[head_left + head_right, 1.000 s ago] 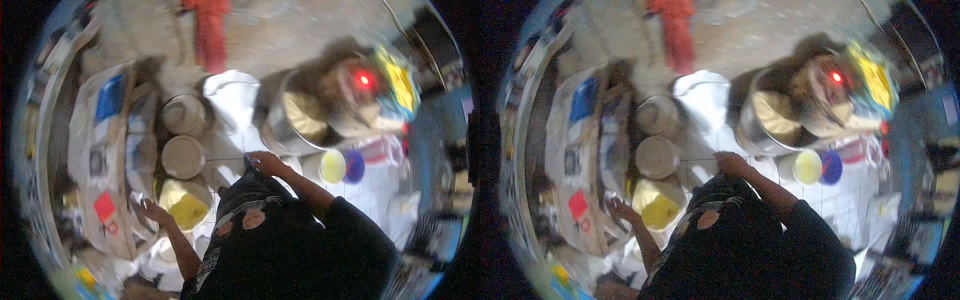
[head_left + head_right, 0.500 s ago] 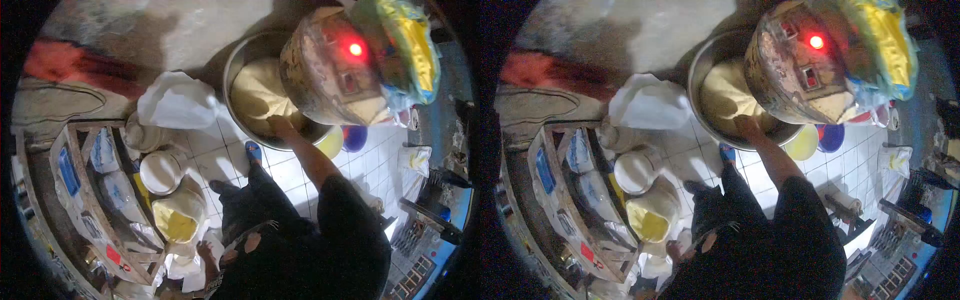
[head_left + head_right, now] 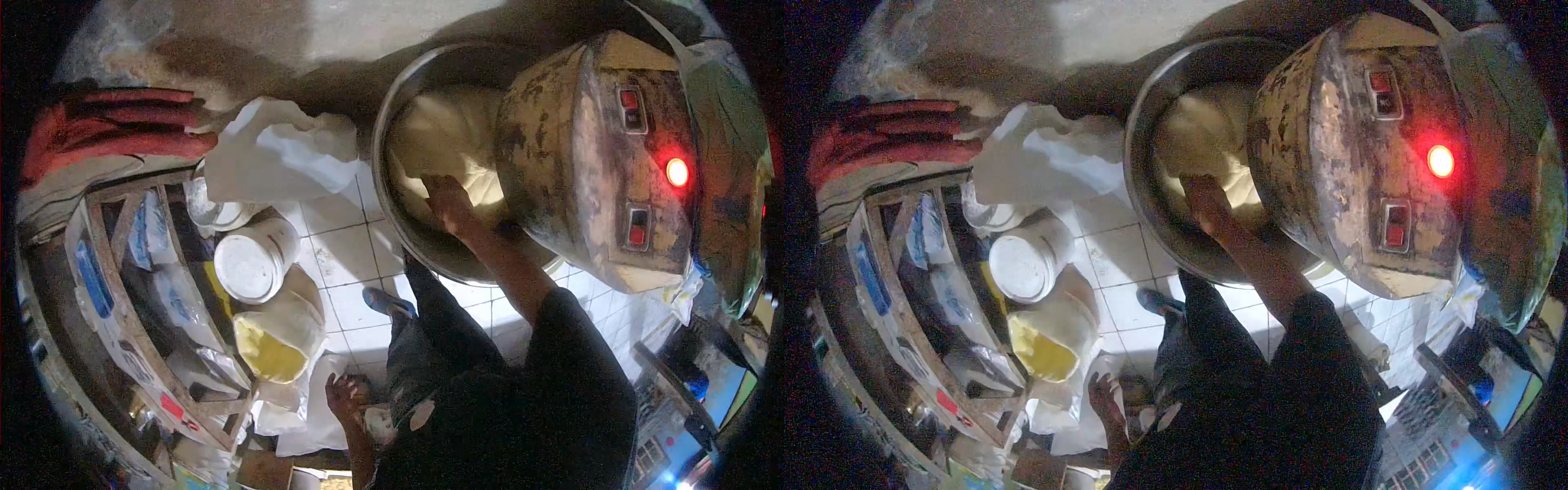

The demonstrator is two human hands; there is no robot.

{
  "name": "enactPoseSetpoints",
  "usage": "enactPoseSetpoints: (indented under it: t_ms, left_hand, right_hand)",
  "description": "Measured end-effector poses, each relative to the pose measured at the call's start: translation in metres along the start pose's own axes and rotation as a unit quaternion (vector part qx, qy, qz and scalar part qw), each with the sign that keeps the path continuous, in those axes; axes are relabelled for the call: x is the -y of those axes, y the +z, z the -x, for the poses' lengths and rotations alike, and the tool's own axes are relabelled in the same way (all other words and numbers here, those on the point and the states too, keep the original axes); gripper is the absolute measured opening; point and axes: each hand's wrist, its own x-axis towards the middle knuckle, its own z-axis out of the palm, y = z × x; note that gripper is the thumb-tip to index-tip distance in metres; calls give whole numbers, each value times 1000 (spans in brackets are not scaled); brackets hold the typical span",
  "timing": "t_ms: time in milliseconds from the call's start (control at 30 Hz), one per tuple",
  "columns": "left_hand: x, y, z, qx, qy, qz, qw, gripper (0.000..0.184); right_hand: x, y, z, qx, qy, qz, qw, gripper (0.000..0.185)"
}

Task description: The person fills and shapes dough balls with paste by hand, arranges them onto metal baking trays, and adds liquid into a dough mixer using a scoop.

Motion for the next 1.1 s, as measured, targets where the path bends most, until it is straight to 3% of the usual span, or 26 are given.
enactPoseSetpoints:
  t_ms: [67,100,200,233,300,333,400,433,467,533,633,667,700,733,800,833,867,933,967,1000,1033,1067,1100]
  left_hand:
    - [11,7,-10,-71,-91,104,988,51]
    - [33,3,-11,-68,-71,68,993,49]
    - [61,2,-2,-57,-112,88,988,46]
    - [65,-5,11,-60,-115,84,988,46]
    - [81,-9,20,-100,-194,105,970,55]
    - [89,-12,26,-101,-191,110,970,55]
    - [106,-20,42,-60,-149,90,983,39]
    - [113,-26,37,-100,-269,197,937,39]
    - [147,-36,28,-18,-239,340,909,40]
    - [194,-48,11,165,-241,580,760,42]
    - [157,-29,-4,147,-211,599,759,43]
    - [136,-23,4,146,-212,595,761,43]
    - [104,-8,6,36,-195,351,915,43]
    - [70,4,0,-80,-155,77,982,42]
    - [23,15,-1,-84,-129,127,980,44]
    - [15,17,7,-83,-118,172,975,45]
    - [19,18,13,-82,-124,172,974,45]
    - [29,23,9,-113,-173,130,970,45]
    - [77,3,6,-44,-175,254,950,44]
    - [124,-17,4,25,-193,376,906,43]
    - [165,-34,2,88,-225,471,848,42]
    - [174,-42,16,82,-236,465,849,40]
    - [183,-49,30,75,-246,460,850,39]
  right_hand:
    - [-14,16,24,63,4,-18,998,24]
    - [-29,41,36,83,12,-30,996,24]
    - [-52,108,46,-1,20,-129,991,23]
    - [-51,113,40,60,29,-73,995,22]
    - [-44,93,17,146,42,25,988,22]
    - [-38,79,13,129,34,26,991,21]
    - [-17,24,9,93,14,-16,995,22]
    - [-11,7,9,73,8,-37,997,22]
    - [-5,-11,8,54,0,-58,997,22]
    - [-27,17,21,52,6,-68,996,21]
    - [-76,125,32,-34,48,-264,963,19]
    - [-64,115,24,53,51,-90,993,20]
    - [-49,96,13,157,44,39,986,21]
    - [-38,78,5,191,29,84,978,23]
    - [-10,18,-8,82,-18,80,993,26]
    - [5,-15,0,-78,-59,-13,995,31]
    - [4,-14,12,-72,-57,-11,996,31]
    - [-3,-4,22,235,-8,39,971,34]
    - [-18,32,33,233,-7,41,972,34]
    - [-39,89,47,27,-47,-32,998,30]
    - [-39,96,48,-77,-61,-74,992,28]
    - [-38,102,49,-179,-81,-110,974,27]
    - [-20,66,34,72,-65,19,995,28]
